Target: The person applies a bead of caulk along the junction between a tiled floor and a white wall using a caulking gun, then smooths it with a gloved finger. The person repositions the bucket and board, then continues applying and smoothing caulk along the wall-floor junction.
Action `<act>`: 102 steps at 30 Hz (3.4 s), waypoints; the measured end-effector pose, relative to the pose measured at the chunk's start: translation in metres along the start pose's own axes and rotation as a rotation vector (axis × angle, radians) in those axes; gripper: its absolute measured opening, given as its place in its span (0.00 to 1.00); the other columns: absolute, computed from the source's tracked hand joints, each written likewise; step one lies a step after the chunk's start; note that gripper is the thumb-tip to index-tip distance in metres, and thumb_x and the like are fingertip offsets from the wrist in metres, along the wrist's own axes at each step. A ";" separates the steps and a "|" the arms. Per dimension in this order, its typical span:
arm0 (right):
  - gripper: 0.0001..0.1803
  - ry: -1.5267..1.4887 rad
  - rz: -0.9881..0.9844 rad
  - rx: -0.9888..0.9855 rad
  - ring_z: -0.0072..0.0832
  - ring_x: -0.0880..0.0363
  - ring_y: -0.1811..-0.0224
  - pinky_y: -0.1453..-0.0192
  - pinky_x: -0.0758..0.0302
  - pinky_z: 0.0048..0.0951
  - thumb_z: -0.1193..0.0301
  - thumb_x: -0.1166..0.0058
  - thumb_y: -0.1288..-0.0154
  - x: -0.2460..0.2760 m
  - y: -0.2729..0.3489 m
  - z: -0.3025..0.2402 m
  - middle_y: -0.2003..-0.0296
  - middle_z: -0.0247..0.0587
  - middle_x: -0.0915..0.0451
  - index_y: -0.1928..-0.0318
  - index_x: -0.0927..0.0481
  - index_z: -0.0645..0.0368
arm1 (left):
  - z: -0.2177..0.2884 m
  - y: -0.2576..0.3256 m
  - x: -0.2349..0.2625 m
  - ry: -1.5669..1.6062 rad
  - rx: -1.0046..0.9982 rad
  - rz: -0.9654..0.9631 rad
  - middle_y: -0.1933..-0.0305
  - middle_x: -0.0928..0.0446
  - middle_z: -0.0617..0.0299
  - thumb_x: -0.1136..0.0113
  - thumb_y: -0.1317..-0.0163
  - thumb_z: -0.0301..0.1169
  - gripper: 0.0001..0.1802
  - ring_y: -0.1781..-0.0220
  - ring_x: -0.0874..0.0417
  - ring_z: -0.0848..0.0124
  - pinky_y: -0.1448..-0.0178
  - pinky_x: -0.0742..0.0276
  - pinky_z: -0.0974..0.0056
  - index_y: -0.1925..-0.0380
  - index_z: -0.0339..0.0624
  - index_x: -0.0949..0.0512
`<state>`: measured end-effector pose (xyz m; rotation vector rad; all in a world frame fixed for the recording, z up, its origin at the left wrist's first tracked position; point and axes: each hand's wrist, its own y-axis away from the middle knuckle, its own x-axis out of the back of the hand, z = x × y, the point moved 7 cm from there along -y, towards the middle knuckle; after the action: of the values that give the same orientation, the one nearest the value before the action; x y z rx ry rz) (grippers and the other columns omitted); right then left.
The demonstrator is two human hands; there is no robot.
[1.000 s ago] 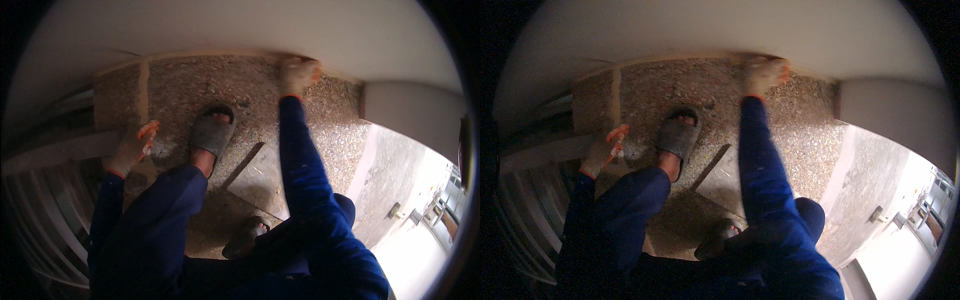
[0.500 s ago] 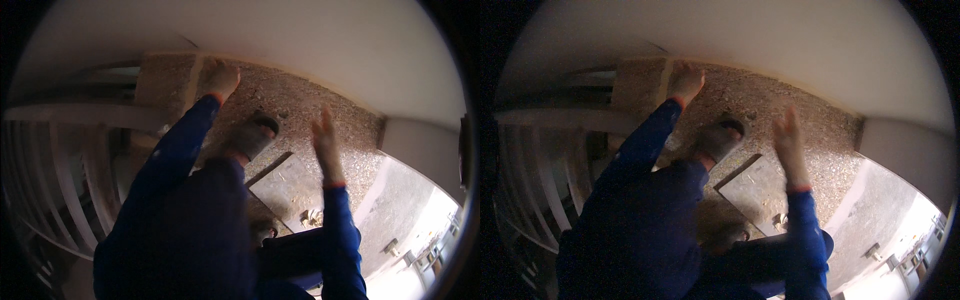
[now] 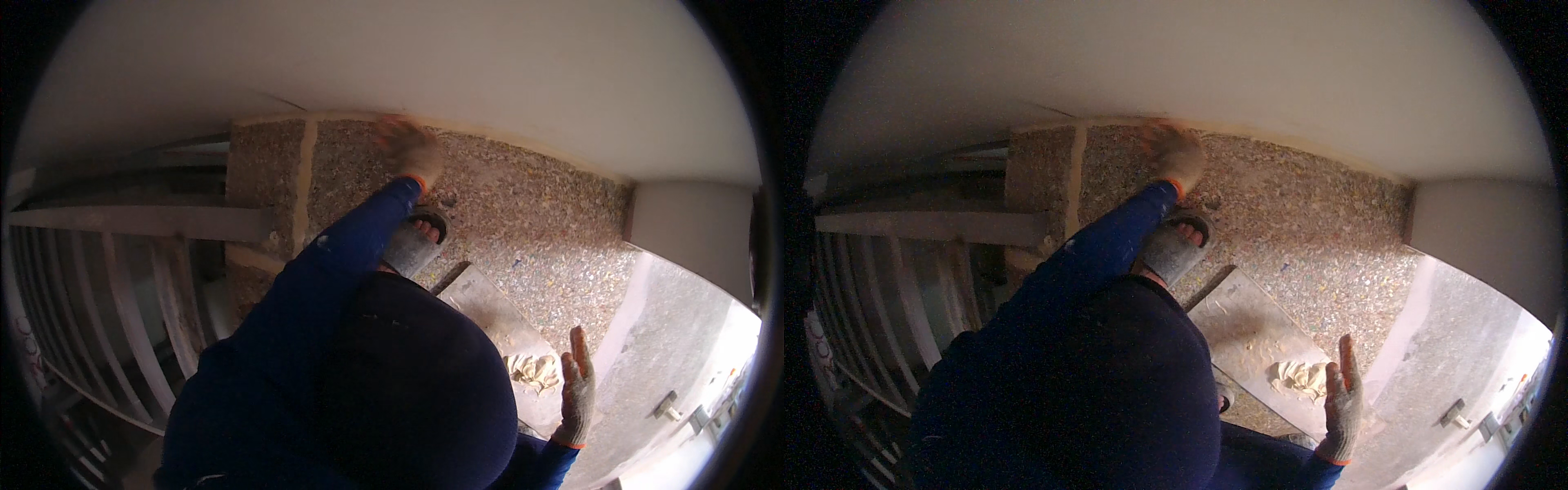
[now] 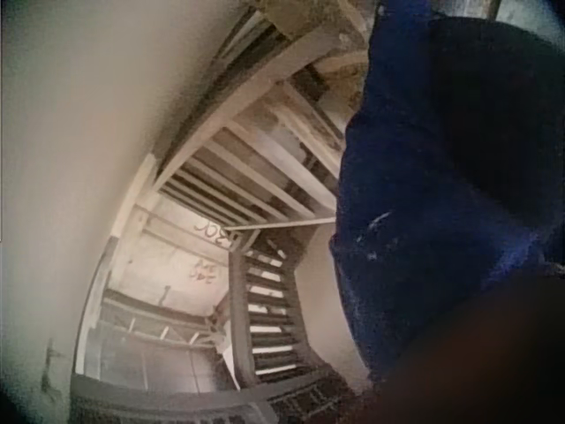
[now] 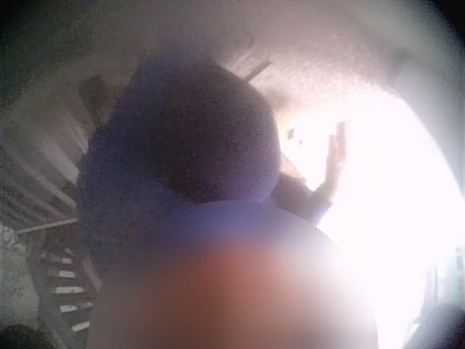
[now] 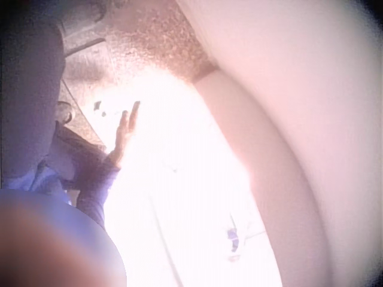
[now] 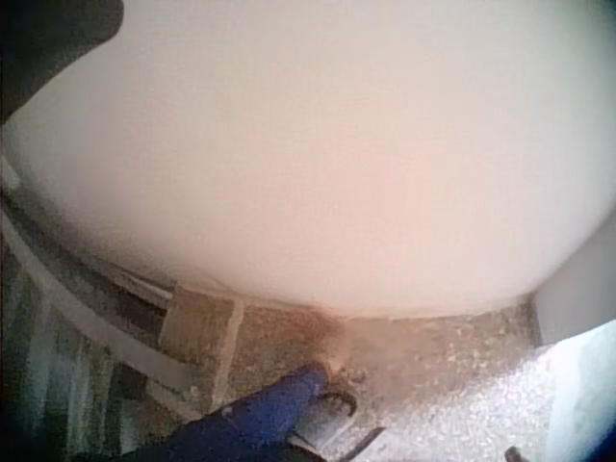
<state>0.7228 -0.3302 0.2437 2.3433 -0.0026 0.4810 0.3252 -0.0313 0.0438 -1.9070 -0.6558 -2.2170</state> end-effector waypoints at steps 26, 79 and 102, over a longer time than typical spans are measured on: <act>0.32 0.172 -0.063 0.009 0.35 0.45 0.19 0.19 0.48 0.35 0.70 0.52 0.22 0.006 -0.018 0.013 0.23 0.49 0.40 0.22 0.41 0.63 | -0.218 -0.149 -0.028 0.065 0.151 -0.187 0.18 0.63 0.31 0.64 0.22 0.49 0.41 0.17 0.66 0.30 0.20 0.61 0.29 0.21 0.32 0.57; 0.32 0.370 0.049 -0.045 0.47 0.42 0.20 0.18 0.47 0.41 0.79 0.50 0.32 0.019 0.051 -0.002 0.27 0.56 0.33 0.27 0.33 0.63 | 0.250 0.132 -0.032 0.040 -0.748 -0.510 0.19 0.61 0.26 0.58 0.26 0.52 0.48 0.16 0.66 0.34 0.17 0.66 0.36 0.24 0.21 0.59; 0.30 0.527 -0.048 0.331 0.55 0.37 0.25 0.20 0.42 0.46 0.74 0.48 0.30 0.008 -0.005 -0.026 0.33 0.61 0.28 0.28 0.32 0.63 | 0.032 0.022 0.039 -0.516 -1.292 -0.104 0.17 0.47 0.59 0.48 0.29 0.58 0.44 0.15 0.51 0.62 0.13 0.58 0.55 0.22 0.47 0.46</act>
<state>0.7225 -0.3081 0.2601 2.4501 0.4071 1.1316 0.3552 -0.0317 0.0894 -3.0321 0.9787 -2.3935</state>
